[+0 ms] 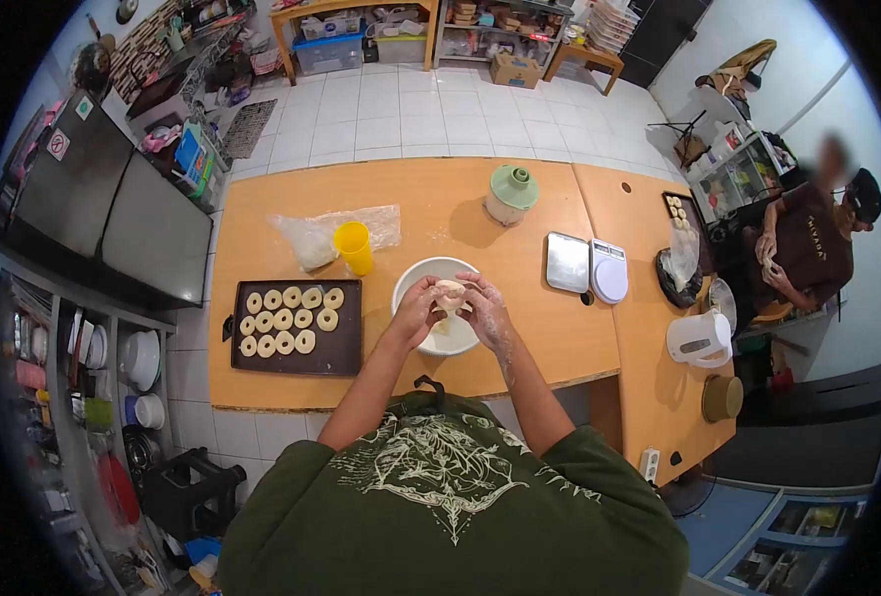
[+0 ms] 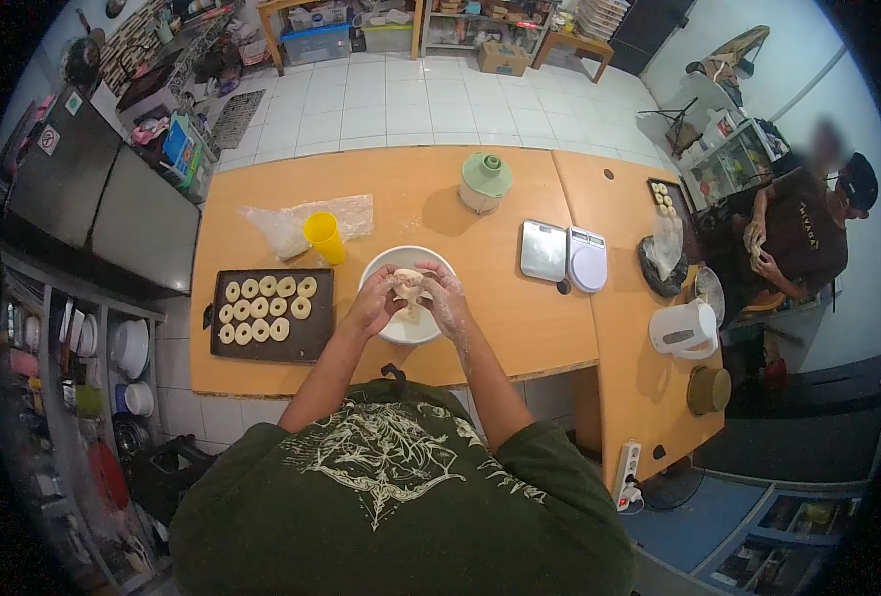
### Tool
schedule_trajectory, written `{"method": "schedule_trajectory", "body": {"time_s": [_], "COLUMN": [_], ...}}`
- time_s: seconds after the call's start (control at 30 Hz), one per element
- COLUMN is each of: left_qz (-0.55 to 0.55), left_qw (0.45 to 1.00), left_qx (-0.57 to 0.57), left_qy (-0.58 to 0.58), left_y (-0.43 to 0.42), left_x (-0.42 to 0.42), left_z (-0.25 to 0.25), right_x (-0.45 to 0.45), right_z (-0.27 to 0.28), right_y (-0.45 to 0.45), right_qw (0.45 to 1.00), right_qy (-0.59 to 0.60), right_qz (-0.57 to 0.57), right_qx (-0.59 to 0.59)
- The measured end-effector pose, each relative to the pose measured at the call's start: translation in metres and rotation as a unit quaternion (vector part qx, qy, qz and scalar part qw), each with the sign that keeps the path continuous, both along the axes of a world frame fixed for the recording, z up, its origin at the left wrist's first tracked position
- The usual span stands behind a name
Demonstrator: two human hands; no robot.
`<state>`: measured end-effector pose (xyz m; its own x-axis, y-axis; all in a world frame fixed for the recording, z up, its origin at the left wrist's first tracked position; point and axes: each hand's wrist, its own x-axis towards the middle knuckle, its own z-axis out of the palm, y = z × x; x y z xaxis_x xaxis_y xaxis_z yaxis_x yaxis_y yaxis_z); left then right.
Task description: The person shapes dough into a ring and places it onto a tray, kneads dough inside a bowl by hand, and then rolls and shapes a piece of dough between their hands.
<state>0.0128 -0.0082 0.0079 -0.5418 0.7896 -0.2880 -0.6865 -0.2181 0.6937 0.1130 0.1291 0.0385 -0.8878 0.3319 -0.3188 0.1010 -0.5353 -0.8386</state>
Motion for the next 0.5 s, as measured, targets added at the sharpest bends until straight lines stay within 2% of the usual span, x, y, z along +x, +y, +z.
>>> {"method": "schedule_trajectory", "body": {"time_s": [0.1,0.2,0.27,0.3,0.37,0.5], "left_qz": [-0.024,-0.041,-0.066,-0.066,-0.089,-0.044], "left_qw": [1.0,0.999,0.99,0.99,0.97,0.988], "left_qx": [0.017,-0.029,-0.062,-0.062,-0.134,-0.108], "left_qy": [-0.008,0.017,0.107,0.107,0.182,0.098], "left_y": [-0.002,-0.002,0.001,0.002,0.001,0.0], "left_x": [0.001,0.004,-0.001,-0.004,-0.007,0.0], "left_z": [0.01,0.025,0.01,0.008,0.003,0.007], "right_x": [-0.001,0.0,0.0,0.001,0.002,0.003], "right_z": [-0.002,0.009,0.011,0.008,0.002,0.011], "right_y": [-0.001,-0.006,-0.004,-0.003,-0.001,-0.003], "right_qw": [0.999,1.0,0.999,0.999,0.999,0.995], "right_qy": [0.016,0.005,0.003,0.003,0.005,-0.027], "right_qz": [-0.009,0.001,0.008,0.008,-0.003,-0.008], "right_qx": [-0.037,0.021,0.038,0.038,0.035,0.093]}}
